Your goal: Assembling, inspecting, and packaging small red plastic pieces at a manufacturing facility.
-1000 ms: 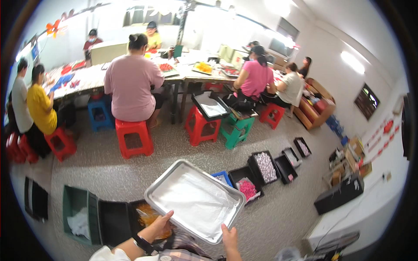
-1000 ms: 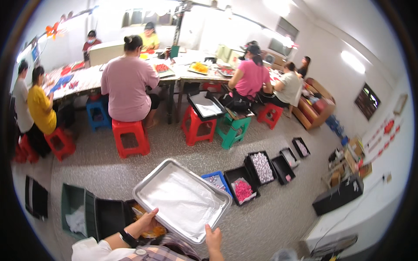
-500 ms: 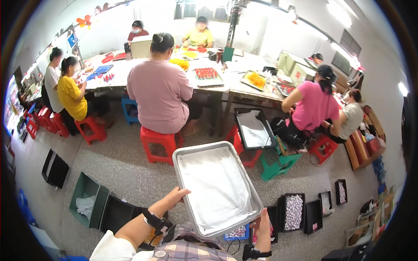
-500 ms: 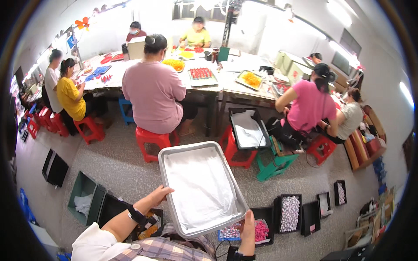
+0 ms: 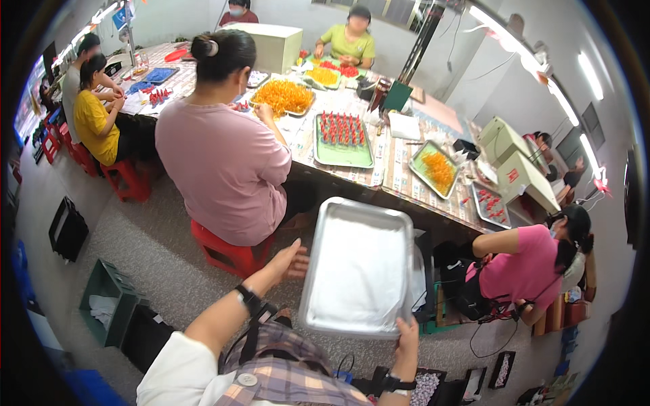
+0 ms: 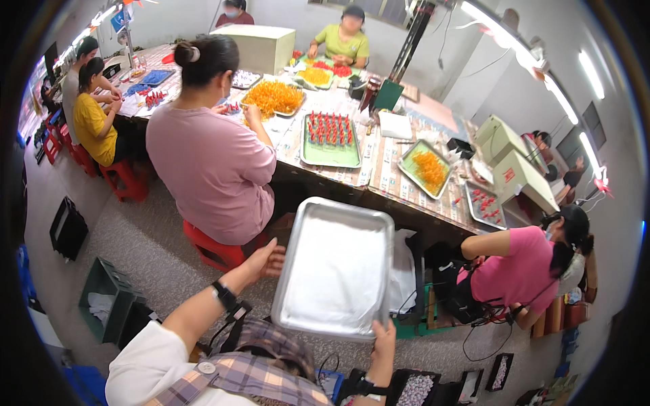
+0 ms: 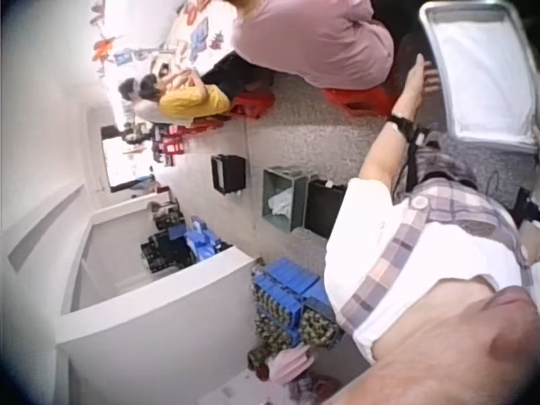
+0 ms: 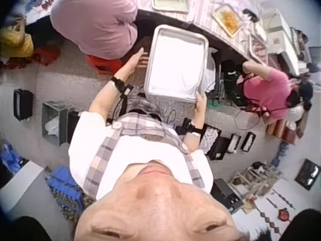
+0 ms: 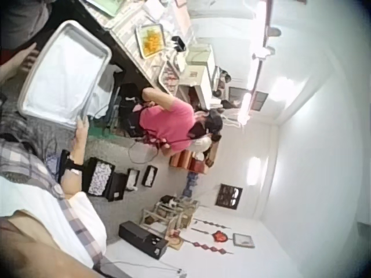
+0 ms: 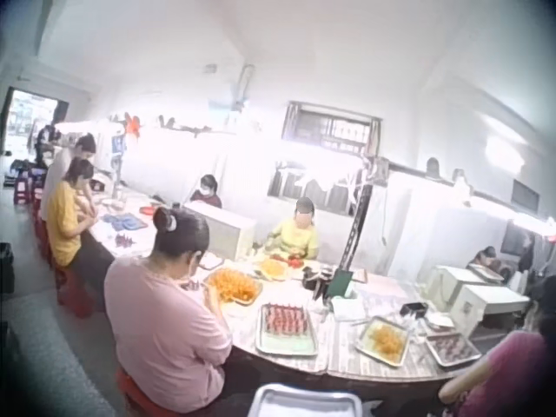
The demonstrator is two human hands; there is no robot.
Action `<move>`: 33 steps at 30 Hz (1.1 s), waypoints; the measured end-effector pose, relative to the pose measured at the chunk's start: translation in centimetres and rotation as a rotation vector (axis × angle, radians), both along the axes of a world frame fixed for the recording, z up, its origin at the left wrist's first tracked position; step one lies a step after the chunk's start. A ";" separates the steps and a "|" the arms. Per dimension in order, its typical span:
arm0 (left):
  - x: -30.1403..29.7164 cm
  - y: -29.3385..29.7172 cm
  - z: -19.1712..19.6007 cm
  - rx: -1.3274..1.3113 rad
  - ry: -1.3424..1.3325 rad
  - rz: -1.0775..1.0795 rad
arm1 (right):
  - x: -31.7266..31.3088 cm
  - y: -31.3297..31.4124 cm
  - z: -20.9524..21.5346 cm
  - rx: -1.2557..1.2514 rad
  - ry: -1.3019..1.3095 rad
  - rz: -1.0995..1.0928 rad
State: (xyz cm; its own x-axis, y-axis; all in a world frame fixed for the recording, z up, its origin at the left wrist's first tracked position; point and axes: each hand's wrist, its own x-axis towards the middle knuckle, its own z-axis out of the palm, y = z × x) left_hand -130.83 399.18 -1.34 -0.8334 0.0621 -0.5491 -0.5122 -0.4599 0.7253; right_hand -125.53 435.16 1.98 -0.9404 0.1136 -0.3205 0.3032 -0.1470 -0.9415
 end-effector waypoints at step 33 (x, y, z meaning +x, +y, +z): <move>-43.1 -5.2 -10.2 0.277 -0.183 0.701 | -50.2 -1.8 -3.7 -0.251 -0.123 -0.117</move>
State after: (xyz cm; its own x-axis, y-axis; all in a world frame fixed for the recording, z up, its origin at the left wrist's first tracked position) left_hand -173.89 394.03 -11.50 -0.6267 -0.2908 -0.7230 -0.1350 -0.8732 0.4683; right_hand -175.71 433.39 -1.75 -0.8779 0.1216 -0.4632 0.3801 -0.4115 -0.8284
